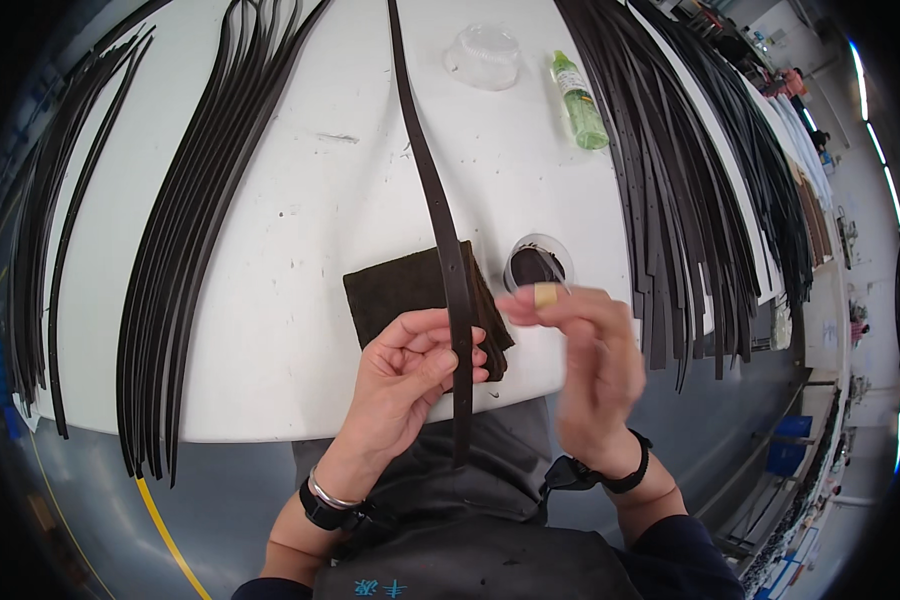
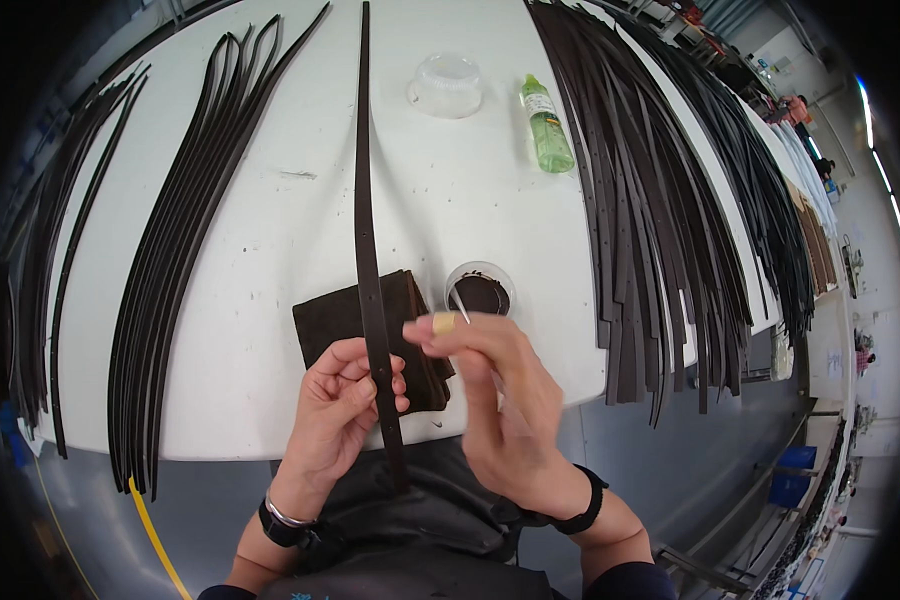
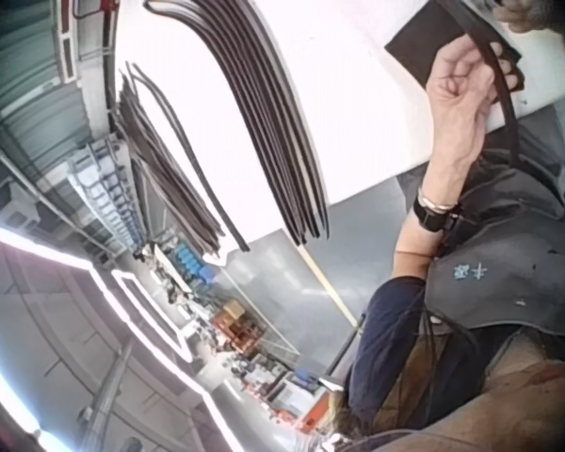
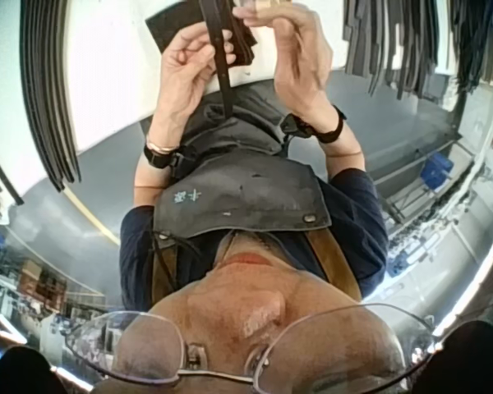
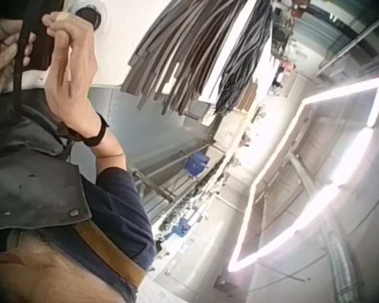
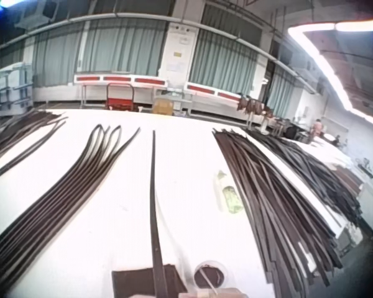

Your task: Applying edge paint or dye to long strips of leather using a small applicator brush.

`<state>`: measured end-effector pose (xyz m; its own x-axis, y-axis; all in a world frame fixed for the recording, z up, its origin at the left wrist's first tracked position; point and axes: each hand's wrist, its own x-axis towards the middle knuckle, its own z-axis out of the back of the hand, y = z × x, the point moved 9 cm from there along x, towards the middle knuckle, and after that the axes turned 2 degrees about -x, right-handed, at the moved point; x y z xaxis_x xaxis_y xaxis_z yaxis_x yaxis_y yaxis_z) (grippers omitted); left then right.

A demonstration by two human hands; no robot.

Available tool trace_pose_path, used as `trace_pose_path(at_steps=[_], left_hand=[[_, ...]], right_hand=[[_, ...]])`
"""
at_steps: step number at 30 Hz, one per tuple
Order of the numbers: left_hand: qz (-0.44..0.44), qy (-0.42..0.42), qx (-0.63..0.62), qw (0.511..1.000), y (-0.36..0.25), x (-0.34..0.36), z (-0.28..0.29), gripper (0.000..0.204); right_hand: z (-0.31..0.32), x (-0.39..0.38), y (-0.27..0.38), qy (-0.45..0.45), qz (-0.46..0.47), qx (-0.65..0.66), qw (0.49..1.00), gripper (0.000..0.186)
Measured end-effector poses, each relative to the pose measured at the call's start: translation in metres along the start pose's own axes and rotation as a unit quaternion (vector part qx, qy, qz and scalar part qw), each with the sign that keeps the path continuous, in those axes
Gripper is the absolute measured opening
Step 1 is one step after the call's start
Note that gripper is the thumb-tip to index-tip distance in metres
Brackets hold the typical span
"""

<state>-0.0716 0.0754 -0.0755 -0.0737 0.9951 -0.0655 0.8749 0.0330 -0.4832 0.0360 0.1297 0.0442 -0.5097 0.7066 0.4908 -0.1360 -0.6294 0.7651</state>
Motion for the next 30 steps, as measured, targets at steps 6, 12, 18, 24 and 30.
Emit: trace_pose_path(at_steps=[6, 12, 18, 24, 30], left_hand=[[0.004, 0.0, 0.004, 1.0, 0.001, 0.0, 0.003, 0.027], [0.045, 0.014, 0.007, 0.999, 0.005, -0.003, -0.002, 0.028], [0.037, 0.006, 0.01, 0.999, 0.005, -0.003, 0.003, 0.029], [0.016, 0.007, 0.023, 1.0, 0.001, -0.004, 0.006, 0.031], [0.016, 0.008, 0.016, 1.0, 0.003, -0.003, 0.006, 0.031]], right_hand=[[-0.035, -0.002, -0.042, 0.026, -0.231, 0.237, 0.943, 0.015], [-0.021, 0.035, -0.053, -0.006, -0.185, 0.18, 0.966, 0.015], [0.013, 0.033, -0.036, -0.034, -0.108, 0.058, 0.992, 0.028], [0.037, 0.026, -0.05, 0.002, -0.036, -0.168, 0.985, 0.023], [0.025, 0.021, -0.05, 0.019, 0.033, -0.224, 0.974, 0.024]])
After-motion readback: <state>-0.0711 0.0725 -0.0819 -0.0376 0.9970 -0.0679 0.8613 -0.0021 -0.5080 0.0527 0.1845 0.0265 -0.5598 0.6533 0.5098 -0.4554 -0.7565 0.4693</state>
